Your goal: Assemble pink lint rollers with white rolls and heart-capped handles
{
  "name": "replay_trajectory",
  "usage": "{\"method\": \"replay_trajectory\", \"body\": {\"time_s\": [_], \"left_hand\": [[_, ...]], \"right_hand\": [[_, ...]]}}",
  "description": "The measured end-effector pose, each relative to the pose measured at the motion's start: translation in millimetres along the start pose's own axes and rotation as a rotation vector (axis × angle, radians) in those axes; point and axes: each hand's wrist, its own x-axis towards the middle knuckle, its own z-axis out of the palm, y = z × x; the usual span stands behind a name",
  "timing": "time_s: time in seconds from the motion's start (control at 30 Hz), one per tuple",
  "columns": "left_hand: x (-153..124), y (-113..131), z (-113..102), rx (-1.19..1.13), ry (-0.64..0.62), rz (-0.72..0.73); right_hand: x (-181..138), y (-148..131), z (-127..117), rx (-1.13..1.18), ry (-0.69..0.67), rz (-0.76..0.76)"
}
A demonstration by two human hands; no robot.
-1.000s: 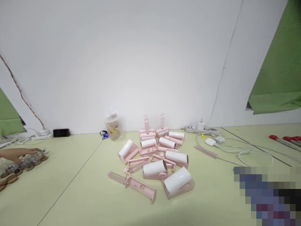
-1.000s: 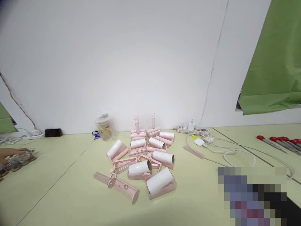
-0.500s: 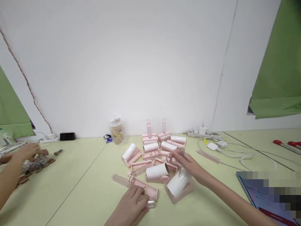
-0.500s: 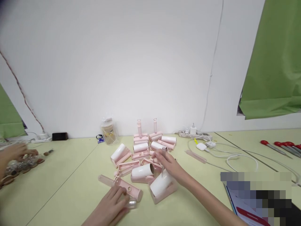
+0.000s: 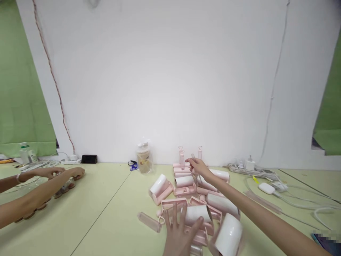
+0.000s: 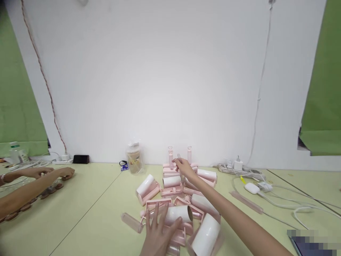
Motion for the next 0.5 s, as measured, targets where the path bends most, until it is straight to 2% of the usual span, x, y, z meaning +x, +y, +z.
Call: {"method": "replay_trajectory", "body": {"time_s": [0.13,0.27,0.37,0.5], "left_hand": [[14.6,7.5,-2.9,-0.115,0.003,0.013],[23.0,11.7,-17.9,-0.251,-0.022,-0.064],[29.1,10.8,-24.5,-0.304,-0.033,-0.083],[40.0,3.5,-24.4,-0.323,-0.010,-0.084]], "right_hand": [[14.8,6.9,12.3,-0.042,0.008,0.016],[-6.4,18.2,15.4,-0.088,0.002,-0.079],[-18.2,19.2,8.0,-0.107,0.076,-0.146],[-0.5,11.5,1.3,-0.133,0.200,-0.133]]}}
